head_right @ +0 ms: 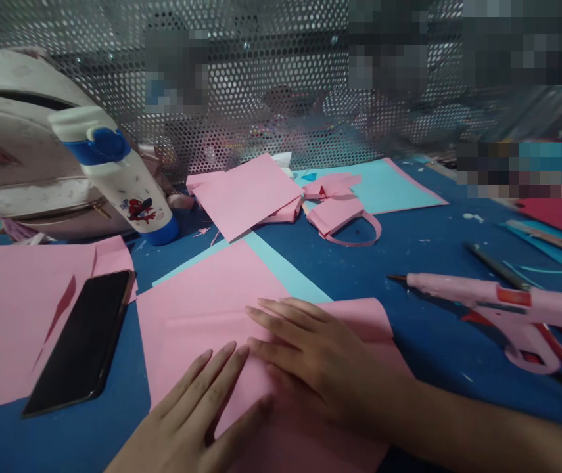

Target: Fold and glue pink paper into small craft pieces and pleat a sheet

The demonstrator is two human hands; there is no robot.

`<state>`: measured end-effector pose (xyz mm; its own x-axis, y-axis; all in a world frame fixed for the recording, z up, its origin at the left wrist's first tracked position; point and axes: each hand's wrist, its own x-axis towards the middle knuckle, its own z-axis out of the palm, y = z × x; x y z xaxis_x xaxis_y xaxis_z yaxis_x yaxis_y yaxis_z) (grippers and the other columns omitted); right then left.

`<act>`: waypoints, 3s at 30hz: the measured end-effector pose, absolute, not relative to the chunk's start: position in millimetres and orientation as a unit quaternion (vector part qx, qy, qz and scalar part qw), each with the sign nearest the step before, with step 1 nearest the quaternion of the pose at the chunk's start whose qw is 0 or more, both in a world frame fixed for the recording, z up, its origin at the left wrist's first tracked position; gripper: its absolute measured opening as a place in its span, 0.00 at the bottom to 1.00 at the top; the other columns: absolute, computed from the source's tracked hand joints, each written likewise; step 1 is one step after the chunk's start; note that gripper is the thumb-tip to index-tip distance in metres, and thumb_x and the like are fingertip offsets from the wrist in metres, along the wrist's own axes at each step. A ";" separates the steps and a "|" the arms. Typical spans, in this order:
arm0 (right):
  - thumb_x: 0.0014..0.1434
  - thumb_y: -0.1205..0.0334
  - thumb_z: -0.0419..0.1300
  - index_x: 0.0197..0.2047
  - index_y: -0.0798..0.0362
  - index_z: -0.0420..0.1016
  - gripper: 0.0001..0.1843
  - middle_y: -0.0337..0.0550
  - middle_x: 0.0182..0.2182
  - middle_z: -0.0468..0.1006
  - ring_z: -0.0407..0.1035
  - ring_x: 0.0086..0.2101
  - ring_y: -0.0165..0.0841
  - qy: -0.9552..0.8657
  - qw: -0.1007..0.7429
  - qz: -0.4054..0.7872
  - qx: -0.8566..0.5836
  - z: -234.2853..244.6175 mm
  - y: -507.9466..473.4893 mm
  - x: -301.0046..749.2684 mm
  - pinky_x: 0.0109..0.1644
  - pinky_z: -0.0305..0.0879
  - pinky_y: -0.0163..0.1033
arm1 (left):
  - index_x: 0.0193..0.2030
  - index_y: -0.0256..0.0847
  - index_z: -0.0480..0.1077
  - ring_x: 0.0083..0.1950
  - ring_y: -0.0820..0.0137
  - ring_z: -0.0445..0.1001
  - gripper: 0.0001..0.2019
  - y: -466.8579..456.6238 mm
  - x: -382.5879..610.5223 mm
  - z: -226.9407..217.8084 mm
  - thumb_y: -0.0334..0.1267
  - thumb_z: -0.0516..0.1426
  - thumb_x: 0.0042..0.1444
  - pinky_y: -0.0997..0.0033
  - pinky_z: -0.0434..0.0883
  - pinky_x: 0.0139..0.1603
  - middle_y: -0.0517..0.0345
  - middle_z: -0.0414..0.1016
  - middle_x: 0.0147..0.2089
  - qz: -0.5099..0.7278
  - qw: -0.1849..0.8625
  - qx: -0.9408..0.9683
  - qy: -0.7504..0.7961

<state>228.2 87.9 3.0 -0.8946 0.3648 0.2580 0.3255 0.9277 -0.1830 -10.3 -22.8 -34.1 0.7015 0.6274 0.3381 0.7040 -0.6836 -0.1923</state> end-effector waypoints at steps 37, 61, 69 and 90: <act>0.73 0.58 0.46 0.69 0.58 0.61 0.26 0.46 0.69 0.59 0.46 0.70 0.41 -0.986 -0.007 0.119 -0.118 10.2 121.0 135.4 0.71 0.48 0.51 | 0.72 0.32 0.52 0.72 0.36 0.52 0.34 -25.3 -11.8 -26.2 0.42 0.57 0.63 0.36 0.65 0.64 0.19 0.53 0.70 -0.150 -0.062 -0.919 -0.359; 0.72 0.61 0.43 0.72 0.58 0.55 0.28 0.48 0.71 0.55 0.50 0.69 0.35 -0.984 0.036 0.063 -0.160 -5.2 104.3 152.2 0.71 0.48 0.49 | 0.75 0.35 0.45 0.75 0.34 0.42 0.38 -26.3 -16.0 -20.4 0.54 0.52 0.66 0.22 0.50 0.64 0.21 0.45 0.73 -0.096 -0.059 -0.926 -0.360; 0.69 0.68 0.43 0.69 0.62 0.60 0.27 0.52 0.68 0.61 0.58 0.66 0.40 -0.978 0.024 -0.034 -0.206 -5.5 100.7 212.8 0.66 0.58 0.53 | 0.74 0.37 0.47 0.75 0.35 0.40 0.35 -27.4 -16.7 -17.3 0.52 0.52 0.66 0.23 0.49 0.65 0.22 0.41 0.74 -0.095 -0.084 -0.924 -0.361; 0.67 0.67 0.43 0.65 0.58 0.68 0.26 0.53 0.63 0.70 0.65 0.61 0.44 -0.939 0.039 -0.096 -0.327 -0.9 83.5 275.5 0.62 0.63 0.55 | 0.64 0.32 0.65 0.64 0.49 0.71 0.20 -12.9 -14.6 -14.3 0.28 0.49 0.67 0.44 0.74 0.57 0.35 0.70 0.64 -0.133 0.094 -0.925 -0.344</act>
